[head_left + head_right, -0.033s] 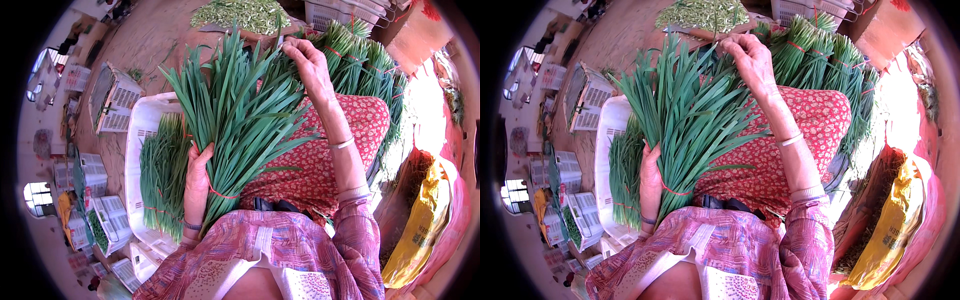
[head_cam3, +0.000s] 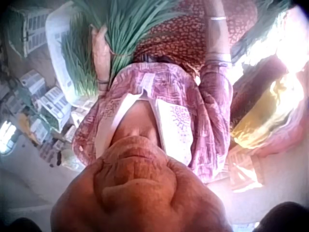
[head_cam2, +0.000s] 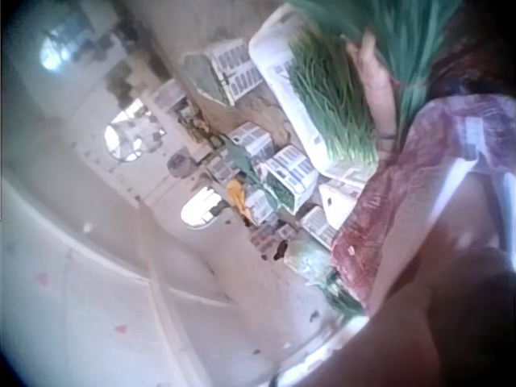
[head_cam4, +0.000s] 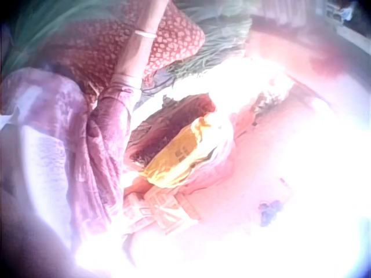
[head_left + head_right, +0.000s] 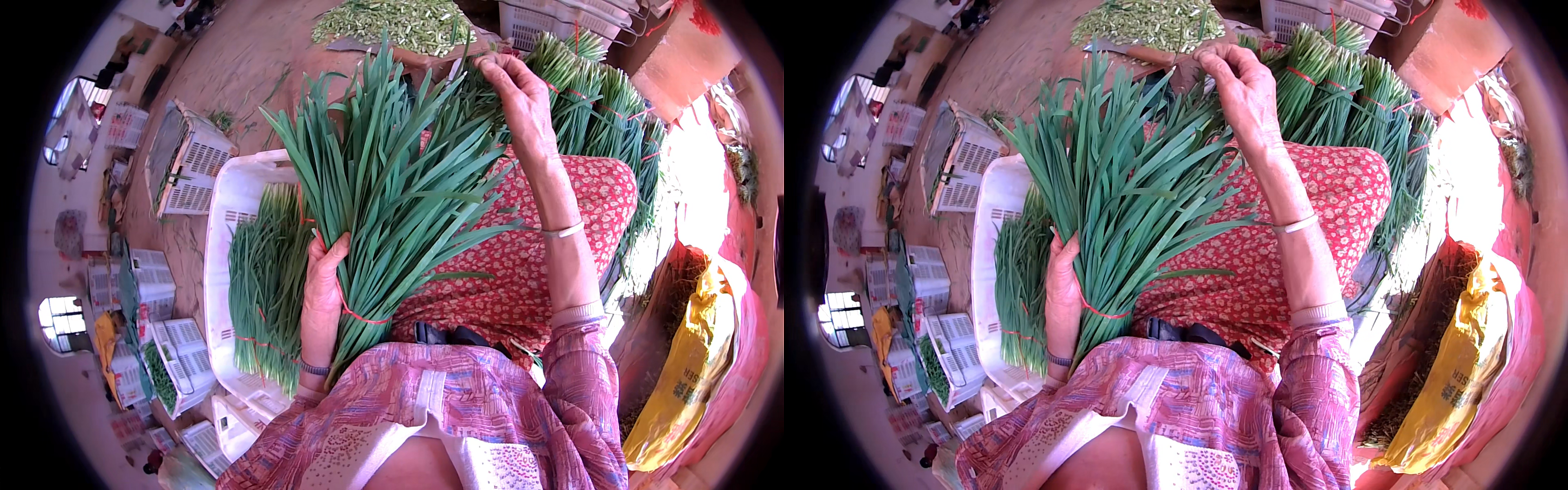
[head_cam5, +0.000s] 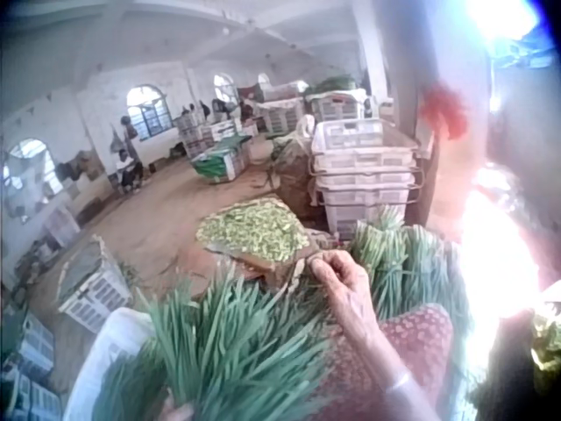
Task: The person sorts and organizes bundles of green chives, tying them with red bands, cutting off the ends with a large knife, and placing the processed chives into a white plastic crate.
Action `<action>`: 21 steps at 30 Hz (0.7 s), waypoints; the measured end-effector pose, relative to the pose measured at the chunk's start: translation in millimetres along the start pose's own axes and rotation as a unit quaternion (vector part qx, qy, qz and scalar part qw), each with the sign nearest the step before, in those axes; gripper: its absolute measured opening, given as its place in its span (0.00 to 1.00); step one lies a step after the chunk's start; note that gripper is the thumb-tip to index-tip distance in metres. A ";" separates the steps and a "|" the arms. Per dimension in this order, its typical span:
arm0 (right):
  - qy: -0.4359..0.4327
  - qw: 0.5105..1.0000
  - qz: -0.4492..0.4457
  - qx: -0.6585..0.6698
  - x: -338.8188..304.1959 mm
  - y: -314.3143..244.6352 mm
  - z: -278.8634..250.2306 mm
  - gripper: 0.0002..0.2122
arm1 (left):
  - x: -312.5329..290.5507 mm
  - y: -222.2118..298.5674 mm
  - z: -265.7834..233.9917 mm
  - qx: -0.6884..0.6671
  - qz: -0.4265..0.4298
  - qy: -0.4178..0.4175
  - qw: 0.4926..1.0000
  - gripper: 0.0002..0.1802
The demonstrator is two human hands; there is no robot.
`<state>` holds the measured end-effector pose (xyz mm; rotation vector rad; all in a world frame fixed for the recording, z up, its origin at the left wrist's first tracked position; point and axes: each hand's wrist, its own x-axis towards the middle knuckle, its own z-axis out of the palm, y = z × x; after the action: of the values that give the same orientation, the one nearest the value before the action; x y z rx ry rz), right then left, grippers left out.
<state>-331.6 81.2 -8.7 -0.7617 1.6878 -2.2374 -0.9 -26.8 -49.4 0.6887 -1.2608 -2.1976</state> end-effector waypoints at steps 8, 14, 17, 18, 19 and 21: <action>-0.106 0.819 -0.396 -0.400 -10.7 -79.5 9.2 0.09 | -3.3 6.0 3.8 -0.014 0.000 0.006 1.000 0.22; -0.168 0.760 -0.444 -0.444 -0.2 -66.4 14.8 0.08 | -1.6 4.4 3.1 -0.003 0.005 0.002 1.000 0.22; -0.148 0.770 -0.428 -0.449 -0.9 -59.1 18.8 0.08 | -1.7 3.2 -0.2 0.004 0.003 0.007 1.000 0.21; -0.129 0.790 -0.412 -0.435 0.6 -54.0 17.7 0.08 | -1.1 2.8 -0.3 0.000 0.004 0.005 1.000 0.21; -0.110 0.809 -0.396 -0.421 2.1 -47.0 16.5 0.08 | -0.4 1.9 -0.7 -0.005 0.005 0.003 1.000 0.21; -0.074 0.830 -0.383 -0.398 5.7 -41.8 11.1 0.09 | 0.5 0.2 -3.6 -0.010 0.007 0.001 1.000 0.21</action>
<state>-325.4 82.1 34.5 -2.0472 2.5538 -1.6351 1.1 -29.5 -50.9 0.6719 -1.2371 -2.1950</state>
